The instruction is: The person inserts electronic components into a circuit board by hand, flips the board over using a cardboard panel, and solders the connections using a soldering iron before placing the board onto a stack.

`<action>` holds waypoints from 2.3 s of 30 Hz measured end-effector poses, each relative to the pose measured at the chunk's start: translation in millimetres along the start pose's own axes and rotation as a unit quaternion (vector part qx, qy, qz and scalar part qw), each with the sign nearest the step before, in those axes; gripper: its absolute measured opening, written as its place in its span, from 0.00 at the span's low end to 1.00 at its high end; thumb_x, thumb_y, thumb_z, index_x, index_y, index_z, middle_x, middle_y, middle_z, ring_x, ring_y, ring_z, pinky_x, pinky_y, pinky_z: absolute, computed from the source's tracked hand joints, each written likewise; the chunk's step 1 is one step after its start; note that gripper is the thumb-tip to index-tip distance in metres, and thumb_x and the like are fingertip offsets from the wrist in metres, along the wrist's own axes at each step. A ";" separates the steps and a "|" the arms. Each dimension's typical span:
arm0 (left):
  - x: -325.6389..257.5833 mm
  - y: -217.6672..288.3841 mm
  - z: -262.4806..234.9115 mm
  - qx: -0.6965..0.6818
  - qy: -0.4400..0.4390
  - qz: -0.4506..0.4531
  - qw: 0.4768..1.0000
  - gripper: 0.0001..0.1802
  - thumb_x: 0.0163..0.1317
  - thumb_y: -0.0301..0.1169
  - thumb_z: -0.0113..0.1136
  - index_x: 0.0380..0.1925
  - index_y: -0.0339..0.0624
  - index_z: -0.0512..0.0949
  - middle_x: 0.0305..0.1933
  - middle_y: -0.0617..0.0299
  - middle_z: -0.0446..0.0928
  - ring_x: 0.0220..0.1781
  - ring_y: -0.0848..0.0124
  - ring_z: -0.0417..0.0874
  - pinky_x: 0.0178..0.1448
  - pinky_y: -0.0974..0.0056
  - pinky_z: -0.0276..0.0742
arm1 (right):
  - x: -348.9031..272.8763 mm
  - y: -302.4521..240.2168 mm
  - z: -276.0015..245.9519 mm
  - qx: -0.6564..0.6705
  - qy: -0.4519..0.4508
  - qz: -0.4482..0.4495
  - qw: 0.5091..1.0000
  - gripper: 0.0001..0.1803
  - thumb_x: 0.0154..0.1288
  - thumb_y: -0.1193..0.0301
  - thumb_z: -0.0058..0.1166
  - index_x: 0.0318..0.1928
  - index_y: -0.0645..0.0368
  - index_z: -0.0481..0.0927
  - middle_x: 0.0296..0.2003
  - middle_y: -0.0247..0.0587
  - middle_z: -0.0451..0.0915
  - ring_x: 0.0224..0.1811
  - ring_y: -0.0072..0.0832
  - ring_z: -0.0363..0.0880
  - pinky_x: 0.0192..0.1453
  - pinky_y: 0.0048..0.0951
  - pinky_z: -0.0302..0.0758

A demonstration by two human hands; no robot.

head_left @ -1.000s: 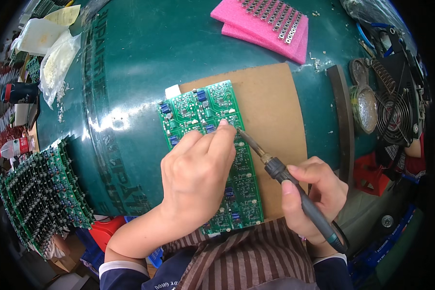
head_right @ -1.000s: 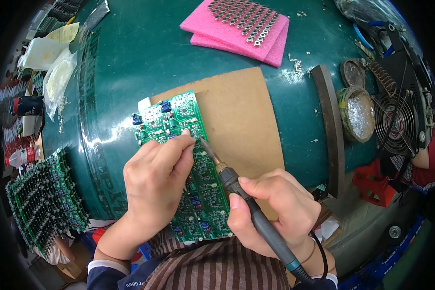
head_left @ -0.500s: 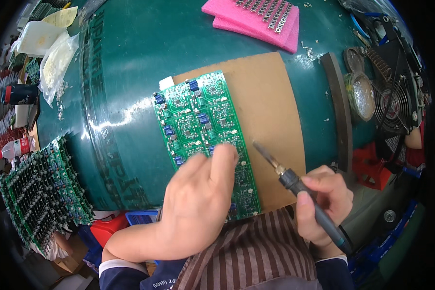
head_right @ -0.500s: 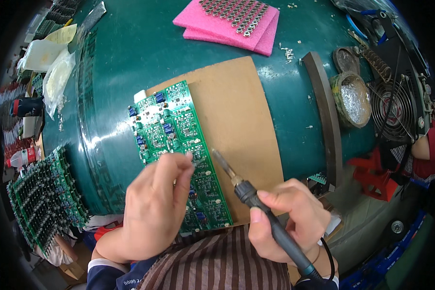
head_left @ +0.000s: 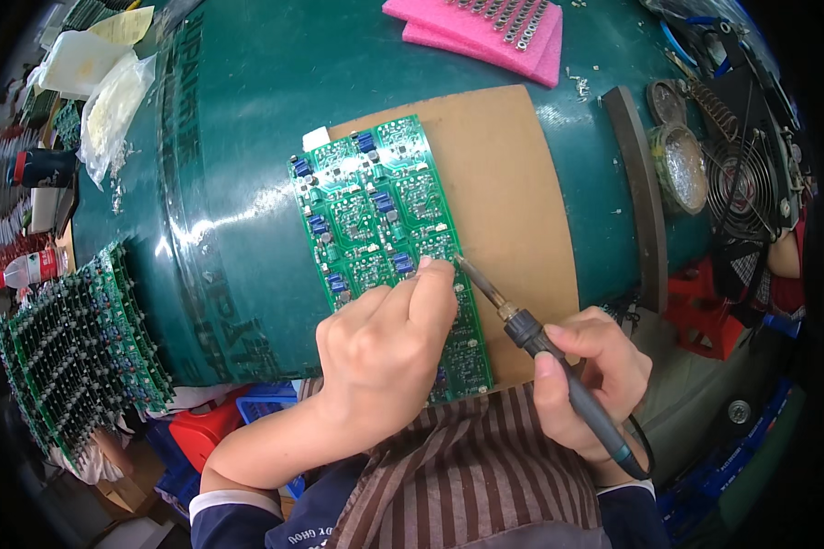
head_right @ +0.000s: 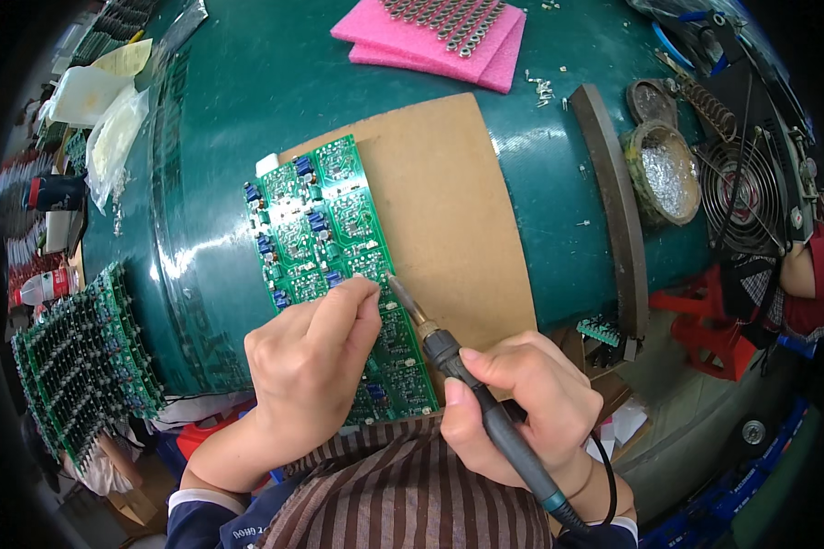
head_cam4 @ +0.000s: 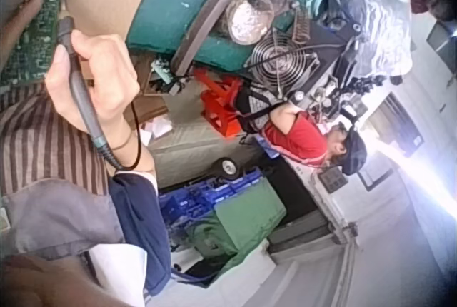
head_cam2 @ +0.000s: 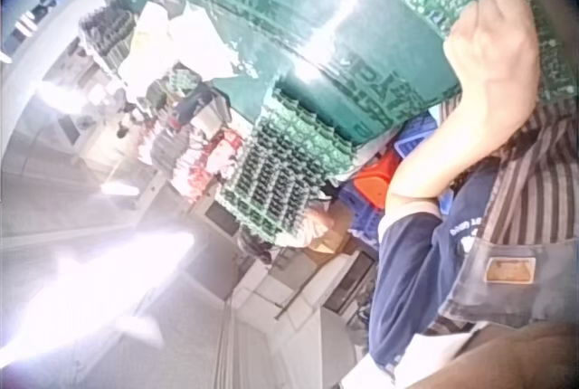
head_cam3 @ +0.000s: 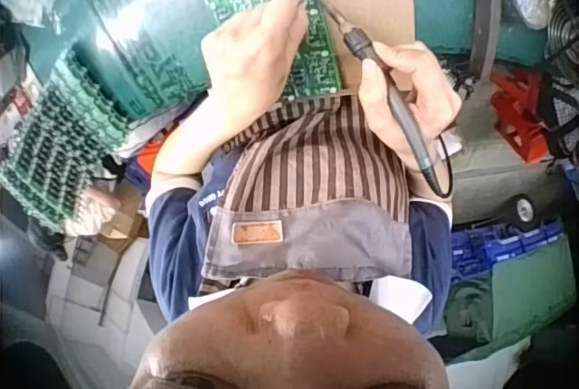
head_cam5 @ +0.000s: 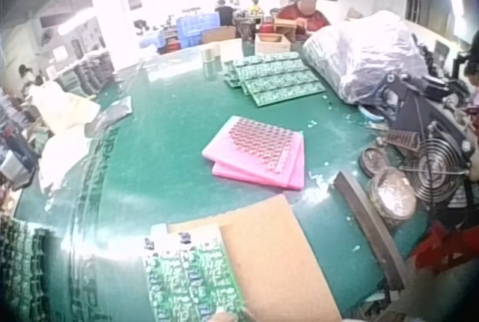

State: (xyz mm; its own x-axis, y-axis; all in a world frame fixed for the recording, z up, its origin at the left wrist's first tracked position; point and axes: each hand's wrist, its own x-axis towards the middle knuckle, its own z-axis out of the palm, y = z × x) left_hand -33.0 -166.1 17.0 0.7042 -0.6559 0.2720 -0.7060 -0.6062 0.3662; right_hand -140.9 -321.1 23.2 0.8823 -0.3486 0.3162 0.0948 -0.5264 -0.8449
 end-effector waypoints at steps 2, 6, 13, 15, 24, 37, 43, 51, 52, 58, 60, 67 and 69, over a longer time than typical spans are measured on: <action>0.3 -2.8 -0.3 0.009 0.000 0.015 1.000 0.11 0.51 0.21 0.64 0.35 0.38 0.77 0.18 0.65 0.70 0.19 0.70 0.73 0.20 0.64 0.68 | 3.2 -5.1 -1.9 -0.008 -0.014 -0.005 1.000 0.10 0.48 0.79 0.64 0.32 0.68 0.78 0.21 0.44 0.77 0.21 0.33 0.78 0.25 0.27 0.74; 2.5 -3.6 0.4 -0.045 0.015 0.009 0.999 0.10 0.49 0.20 0.65 0.33 0.37 0.77 0.21 0.61 0.71 0.24 0.65 0.71 0.27 0.62 0.70 | 2.8 -8.0 -5.4 -0.018 -0.031 0.007 0.999 0.10 0.48 0.78 0.64 0.31 0.68 0.78 0.21 0.45 0.78 0.20 0.33 0.78 0.24 0.27 0.73; 1.8 -3.3 2.1 -0.058 0.033 -0.003 0.998 0.09 0.49 0.20 0.66 0.31 0.39 0.78 0.20 0.62 0.72 0.23 0.66 0.71 0.26 0.63 0.70 | 3.6 -7.1 -1.1 -0.019 -0.015 0.024 0.999 0.10 0.48 0.78 0.64 0.31 0.68 0.78 0.21 0.45 0.78 0.20 0.32 0.78 0.24 0.26 0.73; 1.2 -3.7 2.1 -0.046 0.030 -0.001 0.998 0.09 0.50 0.20 0.66 0.31 0.39 0.78 0.19 0.63 0.72 0.21 0.67 0.70 0.24 0.64 0.70 | 5.2 -7.2 -1.1 -0.016 -0.020 0.003 1.000 0.10 0.48 0.79 0.65 0.31 0.68 0.78 0.21 0.44 0.78 0.20 0.32 0.78 0.25 0.26 0.73; 3.8 -1.7 -10.5 -0.027 -0.042 -0.003 0.999 0.10 0.53 0.20 0.66 0.36 0.40 0.81 0.25 0.58 0.77 0.24 0.62 0.75 0.29 0.61 0.70 | -1.6 -7.7 -7.8 -0.008 -0.023 0.015 1.000 0.09 0.49 0.79 0.64 0.32 0.68 0.78 0.21 0.44 0.78 0.20 0.31 0.77 0.24 0.26 0.72; -28.8 21.7 -16.7 -0.043 -0.086 -0.014 0.995 0.06 0.59 0.22 0.64 0.35 0.40 0.76 0.20 0.58 0.73 0.19 0.64 0.74 0.22 0.59 0.68 | -41.6 -10.2 -23.6 -0.003 -0.017 0.016 1.000 0.11 0.48 0.80 0.61 0.35 0.67 0.77 0.21 0.44 0.77 0.20 0.32 0.77 0.24 0.27 0.74; -32.8 17.9 -4.2 0.007 -0.023 0.039 0.999 0.11 0.53 0.22 0.64 0.38 0.35 0.78 0.18 0.66 0.71 0.17 0.74 0.71 0.19 0.66 0.68 | -42.0 -8.1 -16.0 0.002 -0.011 0.019 1.000 0.12 0.47 0.79 0.63 0.34 0.67 0.77 0.21 0.43 0.78 0.21 0.33 0.78 0.24 0.27 0.74; -34.3 17.2 1.9 0.010 0.016 0.028 0.999 0.07 0.53 0.22 0.66 0.32 0.40 0.79 0.17 0.65 0.71 0.16 0.70 0.71 0.20 0.64 0.66 | -37.5 -14.7 -18.7 -0.019 -0.033 -0.018 0.999 0.12 0.47 0.78 0.64 0.33 0.67 0.77 0.21 0.43 0.77 0.21 0.35 0.78 0.25 0.28 0.75; -33.9 14.9 2.4 0.018 0.025 0.049 0.998 0.06 0.53 0.21 0.64 0.32 0.39 0.79 0.18 0.68 0.70 0.17 0.74 0.69 0.19 0.67 0.66 | -38.1 -15.7 -19.6 -0.018 -0.040 -0.004 0.999 0.12 0.47 0.78 0.64 0.33 0.67 0.78 0.21 0.43 0.77 0.21 0.35 0.78 0.25 0.28 0.75; -32.3 14.6 2.8 0.004 0.038 0.042 0.998 0.07 0.52 0.21 0.65 0.31 0.42 0.79 0.17 0.68 0.70 0.18 0.73 0.67 0.21 0.67 0.66 | -38.2 -12.6 -14.3 -0.009 -0.019 0.000 1.000 0.11 0.48 0.78 0.64 0.33 0.67 0.78 0.21 0.43 0.78 0.20 0.35 0.78 0.25 0.29 0.75; -32.2 18.0 -0.1 0.003 0.024 0.026 0.999 0.09 0.50 0.21 0.67 0.32 0.43 0.80 0.19 0.66 0.73 0.19 0.70 0.70 0.22 0.65 0.67 | -36.7 -12.6 -14.1 -0.011 -0.021 -0.007 1.000 0.11 0.48 0.78 0.64 0.33 0.67 0.78 0.21 0.42 0.78 0.20 0.35 0.78 0.25 0.29 0.75; -31.2 21.2 -2.7 0.011 -0.011 0.012 1.000 0.10 0.50 0.22 0.70 0.33 0.44 0.83 0.23 0.62 0.80 0.20 0.67 0.72 0.24 0.63 0.68 | -34.4 -15.6 -20.9 -0.014 -0.034 -0.008 0.999 0.11 0.47 0.78 0.64 0.32 0.67 0.78 0.21 0.42 0.78 0.20 0.35 0.78 0.25 0.28 0.75; -29.2 19.8 -2.2 -0.005 -0.008 0.024 1.000 0.09 0.50 0.21 0.69 0.33 0.43 0.82 0.24 0.61 0.80 0.21 0.66 0.71 0.25 0.63 0.68 | -37.3 -13.4 -25.6 -0.014 -0.010 0.009 1.000 0.11 0.48 0.78 0.64 0.33 0.67 0.78 0.21 0.43 0.78 0.19 0.34 0.77 0.25 0.28 0.75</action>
State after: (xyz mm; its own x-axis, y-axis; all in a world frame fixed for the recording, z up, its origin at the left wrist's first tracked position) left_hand -67.4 -157.9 18.3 0.6681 -0.6909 0.2761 -0.7383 -0.5693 0.3617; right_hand -186.9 -320.8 33.8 0.8933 -0.3420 0.2918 0.0667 -0.5412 -0.8383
